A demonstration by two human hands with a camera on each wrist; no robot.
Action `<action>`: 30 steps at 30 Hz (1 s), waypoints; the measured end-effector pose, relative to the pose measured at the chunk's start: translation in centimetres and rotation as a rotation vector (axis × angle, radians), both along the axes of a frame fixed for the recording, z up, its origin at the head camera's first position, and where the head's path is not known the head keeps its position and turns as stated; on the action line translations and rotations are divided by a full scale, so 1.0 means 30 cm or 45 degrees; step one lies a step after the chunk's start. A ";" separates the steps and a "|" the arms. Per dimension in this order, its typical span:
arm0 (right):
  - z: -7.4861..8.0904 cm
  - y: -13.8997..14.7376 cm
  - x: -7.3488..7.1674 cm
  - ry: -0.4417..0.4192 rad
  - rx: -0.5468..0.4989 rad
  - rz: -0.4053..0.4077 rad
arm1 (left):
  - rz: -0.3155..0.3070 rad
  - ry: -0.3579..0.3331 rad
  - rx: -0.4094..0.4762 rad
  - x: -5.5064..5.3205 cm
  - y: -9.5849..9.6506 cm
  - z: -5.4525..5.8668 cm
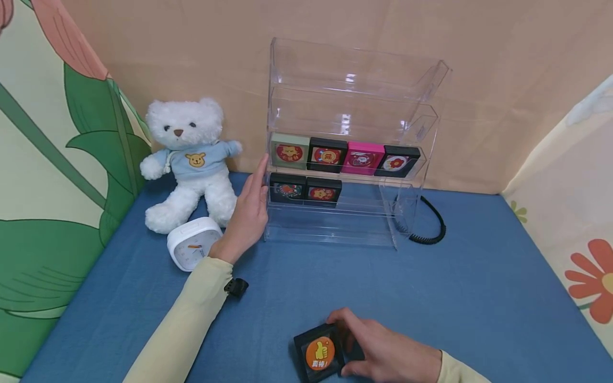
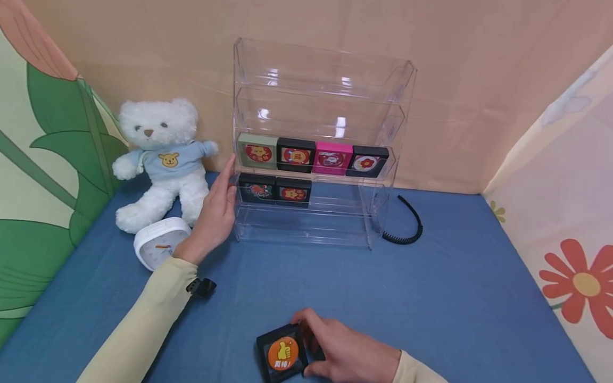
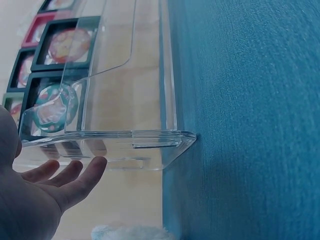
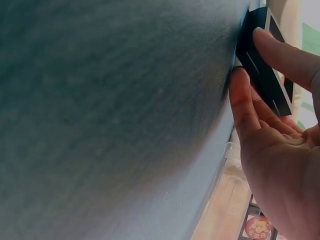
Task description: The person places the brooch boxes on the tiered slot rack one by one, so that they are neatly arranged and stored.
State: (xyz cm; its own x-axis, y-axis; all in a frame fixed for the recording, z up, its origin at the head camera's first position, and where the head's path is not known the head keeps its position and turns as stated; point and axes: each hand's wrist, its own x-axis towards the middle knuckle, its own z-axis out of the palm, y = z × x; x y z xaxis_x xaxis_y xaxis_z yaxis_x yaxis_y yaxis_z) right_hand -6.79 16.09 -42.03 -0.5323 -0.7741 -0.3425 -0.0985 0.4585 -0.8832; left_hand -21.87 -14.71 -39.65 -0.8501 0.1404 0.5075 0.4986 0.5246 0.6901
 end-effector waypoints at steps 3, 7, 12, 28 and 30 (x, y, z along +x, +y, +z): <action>0.000 0.002 0.002 0.000 -0.030 0.004 | 0.002 0.005 -0.003 -0.002 -0.001 0.000; -0.001 0.004 0.005 0.008 -0.065 0.013 | 0.006 0.005 -0.008 -0.004 -0.002 0.000; -0.001 0.008 0.009 0.010 -0.095 0.021 | 0.006 0.000 -0.009 -0.004 -0.004 -0.002; 0.006 0.017 0.020 0.164 -0.133 -0.003 | 0.010 -0.006 -0.015 0.002 0.001 0.003; 0.006 0.018 0.022 0.166 -0.144 -0.001 | 0.009 -0.007 -0.012 0.003 0.001 0.003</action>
State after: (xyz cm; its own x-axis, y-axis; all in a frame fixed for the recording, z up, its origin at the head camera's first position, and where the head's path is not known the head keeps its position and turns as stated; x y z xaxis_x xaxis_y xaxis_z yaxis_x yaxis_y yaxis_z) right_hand -6.13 16.64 -41.83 -0.5671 -0.8034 -0.1813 -0.2153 0.3571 -0.9089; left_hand -21.79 -14.67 -39.55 -0.8537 0.1395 0.5018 0.4915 0.5346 0.6875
